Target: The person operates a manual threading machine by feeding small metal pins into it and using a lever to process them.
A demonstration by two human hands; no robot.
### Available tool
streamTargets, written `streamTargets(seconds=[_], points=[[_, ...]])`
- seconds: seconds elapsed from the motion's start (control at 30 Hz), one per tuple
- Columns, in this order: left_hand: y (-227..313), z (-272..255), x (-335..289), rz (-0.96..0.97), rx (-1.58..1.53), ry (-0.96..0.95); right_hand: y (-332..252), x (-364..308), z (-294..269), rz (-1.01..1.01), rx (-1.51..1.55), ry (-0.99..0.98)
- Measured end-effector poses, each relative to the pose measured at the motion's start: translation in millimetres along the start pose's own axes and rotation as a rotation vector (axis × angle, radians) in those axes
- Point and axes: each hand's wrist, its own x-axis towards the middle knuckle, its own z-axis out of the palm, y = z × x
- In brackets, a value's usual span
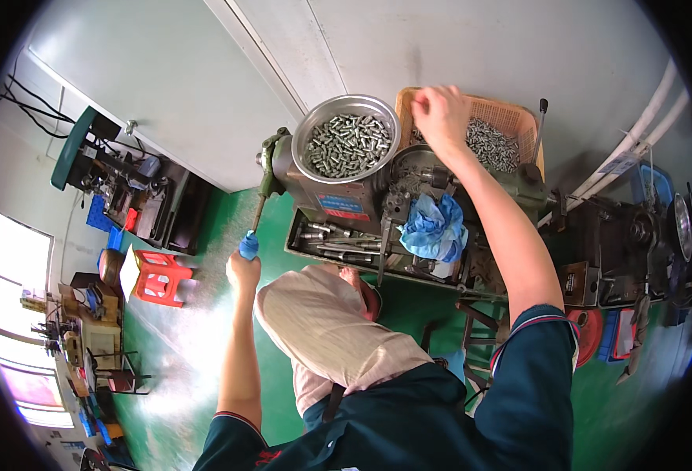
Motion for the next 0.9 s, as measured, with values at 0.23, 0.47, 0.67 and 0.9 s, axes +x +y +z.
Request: streamTargets(seconds=[0.23, 0.47, 0.67, 0.9], points=[[3, -4, -2, 0.011, -0.015, -0.007, -83, 17, 7, -0.187, 0.284, -0.934], [2, -3, -2, -0.010, -0.013, -0.007, -90, 17, 26, -0.237, 0.172, -1.099], [4, -4, -2, -0.013, -0.014, -0.021, -86, 20, 29, -0.214, 0.159, -1.139], [5, -5, -3, -0.018, -0.017, -0.006, -86, 16, 32, -0.263, 0.160, -1.063]])
